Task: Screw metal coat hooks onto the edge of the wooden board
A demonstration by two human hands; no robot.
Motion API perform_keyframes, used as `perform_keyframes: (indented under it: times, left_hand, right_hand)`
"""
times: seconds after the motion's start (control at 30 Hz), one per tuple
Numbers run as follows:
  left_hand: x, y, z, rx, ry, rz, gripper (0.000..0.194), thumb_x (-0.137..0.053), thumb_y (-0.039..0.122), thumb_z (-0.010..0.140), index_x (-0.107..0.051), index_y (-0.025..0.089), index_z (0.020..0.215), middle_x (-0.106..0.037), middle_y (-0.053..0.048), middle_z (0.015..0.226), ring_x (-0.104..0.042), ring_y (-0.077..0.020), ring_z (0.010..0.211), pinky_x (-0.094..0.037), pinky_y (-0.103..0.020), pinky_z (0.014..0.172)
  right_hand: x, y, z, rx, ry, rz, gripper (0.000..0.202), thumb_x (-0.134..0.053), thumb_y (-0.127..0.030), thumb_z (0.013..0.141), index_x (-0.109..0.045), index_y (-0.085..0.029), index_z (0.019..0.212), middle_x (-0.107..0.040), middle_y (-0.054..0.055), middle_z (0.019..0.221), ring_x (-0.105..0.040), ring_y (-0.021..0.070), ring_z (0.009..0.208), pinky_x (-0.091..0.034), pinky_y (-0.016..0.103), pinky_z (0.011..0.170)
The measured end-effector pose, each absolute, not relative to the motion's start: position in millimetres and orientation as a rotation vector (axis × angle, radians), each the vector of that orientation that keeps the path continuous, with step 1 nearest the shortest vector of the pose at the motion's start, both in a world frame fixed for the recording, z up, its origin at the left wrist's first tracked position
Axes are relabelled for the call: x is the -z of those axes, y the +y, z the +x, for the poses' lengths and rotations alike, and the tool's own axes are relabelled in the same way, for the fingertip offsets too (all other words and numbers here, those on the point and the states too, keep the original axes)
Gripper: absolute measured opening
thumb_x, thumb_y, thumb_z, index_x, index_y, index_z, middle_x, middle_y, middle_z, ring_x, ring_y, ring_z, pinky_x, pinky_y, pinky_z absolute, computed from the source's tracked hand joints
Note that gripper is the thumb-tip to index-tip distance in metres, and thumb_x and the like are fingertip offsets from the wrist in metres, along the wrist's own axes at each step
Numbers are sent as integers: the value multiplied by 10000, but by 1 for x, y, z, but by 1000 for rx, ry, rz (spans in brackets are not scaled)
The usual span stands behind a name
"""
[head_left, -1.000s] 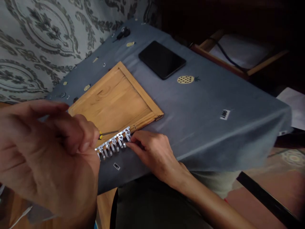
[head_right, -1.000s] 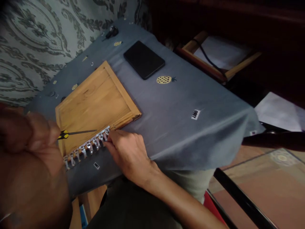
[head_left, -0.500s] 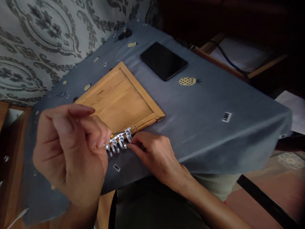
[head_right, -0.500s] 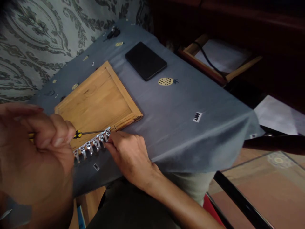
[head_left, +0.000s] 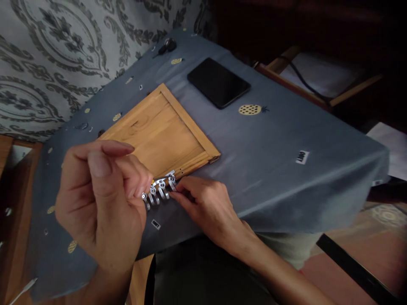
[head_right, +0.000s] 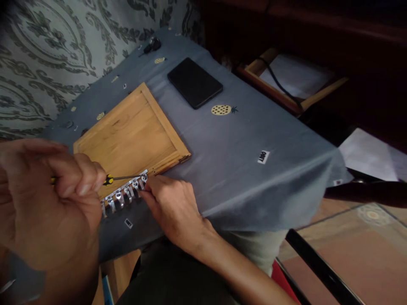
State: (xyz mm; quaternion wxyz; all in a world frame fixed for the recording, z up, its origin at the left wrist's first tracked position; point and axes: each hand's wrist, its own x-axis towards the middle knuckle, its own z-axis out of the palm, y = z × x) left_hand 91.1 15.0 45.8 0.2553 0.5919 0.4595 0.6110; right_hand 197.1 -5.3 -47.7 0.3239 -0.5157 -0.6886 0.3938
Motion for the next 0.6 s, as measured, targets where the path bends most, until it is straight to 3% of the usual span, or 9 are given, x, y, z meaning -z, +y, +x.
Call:
perform_keyframes:
  times: [0.4,0.6]
  left_hand:
    - [-41,16,93,-1665,1266,1616,222,-633,321,1008,-638,164,853,-436,84,505,-381,-83,409,-348,-268,429]
    - [-38,15,97,-1609,1277,1647,212,-616,349,1018,-651,188,886,-485,70,534,-487,-115,427,-470,-303,483]
  right_hand:
    - [49,-6,197,-1010,-1799,-1335,139,-731,-246,921,-702,-186,800,-701,-6,681,-599,121,604,-335,261,575]
    - [49,-7,196,-1002,-1785,-1319,130,-732,-245,923,-703,-183,812,-716,1,701,-617,127,624,-347,263,588]
